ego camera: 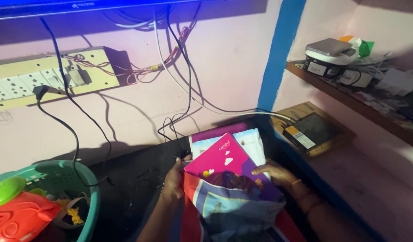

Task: The person places items including notebooks, a pencil case, and a bottle into a bag while working at a desk.

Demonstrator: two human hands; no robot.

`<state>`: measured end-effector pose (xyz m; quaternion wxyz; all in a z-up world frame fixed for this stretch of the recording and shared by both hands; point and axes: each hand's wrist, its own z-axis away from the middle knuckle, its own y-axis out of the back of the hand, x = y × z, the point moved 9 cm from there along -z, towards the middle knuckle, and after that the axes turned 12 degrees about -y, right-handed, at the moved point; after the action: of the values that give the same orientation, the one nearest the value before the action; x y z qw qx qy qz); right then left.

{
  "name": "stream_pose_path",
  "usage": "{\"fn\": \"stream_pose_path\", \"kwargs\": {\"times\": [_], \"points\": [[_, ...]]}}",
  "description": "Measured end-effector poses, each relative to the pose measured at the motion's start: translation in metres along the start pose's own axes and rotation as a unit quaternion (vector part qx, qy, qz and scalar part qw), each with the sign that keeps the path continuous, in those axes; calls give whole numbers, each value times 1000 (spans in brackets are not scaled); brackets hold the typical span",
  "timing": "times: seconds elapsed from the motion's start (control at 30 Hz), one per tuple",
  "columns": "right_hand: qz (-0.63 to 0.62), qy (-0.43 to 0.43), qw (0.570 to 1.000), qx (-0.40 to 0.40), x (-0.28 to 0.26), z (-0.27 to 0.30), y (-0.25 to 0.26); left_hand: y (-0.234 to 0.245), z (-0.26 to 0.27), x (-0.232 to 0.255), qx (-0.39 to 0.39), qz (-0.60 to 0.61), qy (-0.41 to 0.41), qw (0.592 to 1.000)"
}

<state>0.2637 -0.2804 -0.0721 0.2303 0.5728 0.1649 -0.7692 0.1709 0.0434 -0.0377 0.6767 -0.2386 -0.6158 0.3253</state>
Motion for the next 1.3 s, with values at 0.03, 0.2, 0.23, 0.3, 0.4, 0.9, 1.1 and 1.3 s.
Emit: {"fn": "stream_pose_path", "kwargs": {"times": [0.03, 0.2, 0.23, 0.3, 0.4, 0.9, 1.1, 1.3], "points": [[-4, 2, 1000, 11, 0, 2, -2, 4, 1, 0, 28, -17, 3, 999], [-61, -94, 993, -40, -4, 21, -35, 28, -13, -10, 28, 8, -32, 999], [-55, -112, 990, -72, -5, 31, -42, 39, -22, -15, 34, 14, -27, 999], [23, -161, 985, -64, 0, 44, -44, 62, -43, -25, 46, -3, -32, 998], [177, -176, 968, -28, 9, 46, -39, 93, -61, -37, 56, -45, -60, 996], [215, -76, 967, 114, 38, 13, 24, -8, -16, 4, -78, -149, -152, 974], [335, 92, 894, 283, 41, 23, 59, 5, -16, -2, -48, -138, -133, 980], [464, 26, 853, 236, 28, 31, 37, 13, -16, -4, -33, -163, -142, 976]]}}
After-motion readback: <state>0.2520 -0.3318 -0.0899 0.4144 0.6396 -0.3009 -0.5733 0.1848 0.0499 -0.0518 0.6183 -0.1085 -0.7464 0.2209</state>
